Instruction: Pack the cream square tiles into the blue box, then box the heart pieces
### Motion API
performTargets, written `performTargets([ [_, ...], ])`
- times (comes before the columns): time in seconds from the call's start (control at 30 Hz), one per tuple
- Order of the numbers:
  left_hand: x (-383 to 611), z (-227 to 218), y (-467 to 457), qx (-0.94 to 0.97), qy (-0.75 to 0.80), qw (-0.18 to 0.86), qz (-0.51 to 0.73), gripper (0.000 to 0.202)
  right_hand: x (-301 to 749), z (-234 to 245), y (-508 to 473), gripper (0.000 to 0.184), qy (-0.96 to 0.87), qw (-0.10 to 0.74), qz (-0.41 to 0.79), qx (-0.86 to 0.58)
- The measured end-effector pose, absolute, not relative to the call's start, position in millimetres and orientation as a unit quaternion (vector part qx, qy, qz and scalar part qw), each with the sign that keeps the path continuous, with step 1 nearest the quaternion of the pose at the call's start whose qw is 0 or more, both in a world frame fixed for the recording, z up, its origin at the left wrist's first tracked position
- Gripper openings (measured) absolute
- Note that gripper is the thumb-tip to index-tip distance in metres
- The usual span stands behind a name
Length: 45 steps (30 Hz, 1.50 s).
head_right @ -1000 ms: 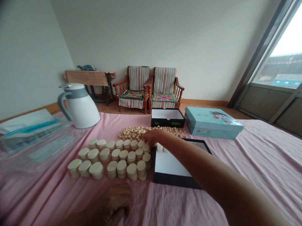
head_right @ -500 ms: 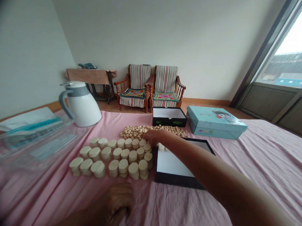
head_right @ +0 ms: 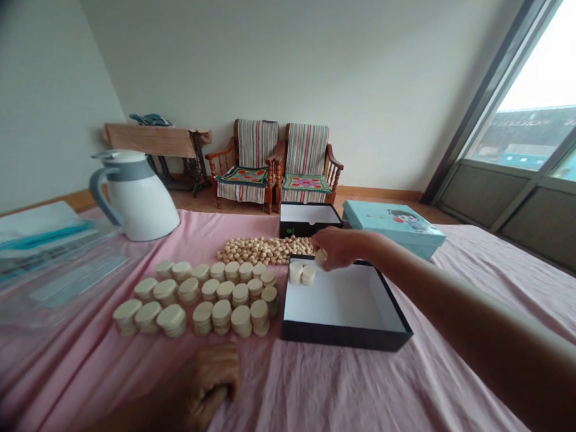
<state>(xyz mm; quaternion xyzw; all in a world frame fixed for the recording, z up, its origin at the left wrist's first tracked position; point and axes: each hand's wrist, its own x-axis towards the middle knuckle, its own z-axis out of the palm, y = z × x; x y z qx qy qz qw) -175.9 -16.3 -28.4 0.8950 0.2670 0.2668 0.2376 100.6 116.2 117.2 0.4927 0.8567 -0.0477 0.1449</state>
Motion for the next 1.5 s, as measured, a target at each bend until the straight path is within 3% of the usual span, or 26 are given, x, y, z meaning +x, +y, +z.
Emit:
performTargets([
  [0.17, -174, -31, -16, 0.889, 0.264, 0.254, 0.274, 0.021, 115, 72, 103, 0.028, 0.818, 0.19, -0.059, 0.54],
  [0.57, -173, -30, -16, 0.887, 0.278, 0.252, 0.269, 0.022, 123, 15, 98, 0.028, 0.812, 0.101, -0.038, 0.573],
  [1.03, -173, -29, -15, 0.888, 0.271, 0.251, 0.274, 0.023, 144, 19, 84, 0.043, 0.774, 0.032, -0.056, 0.63],
  [1.43, -174, -29, -16, 0.888, 0.283, 0.251, 0.263, 0.023, 141, 24, 88, 0.035, 0.784, -0.004, -0.027, 0.62],
  [1.5, -173, -28, -17, 0.888, 0.281, 0.249, 0.266, 0.023, 146, 25, 83, 0.027, 0.779, -0.014, -0.008, 0.626],
])
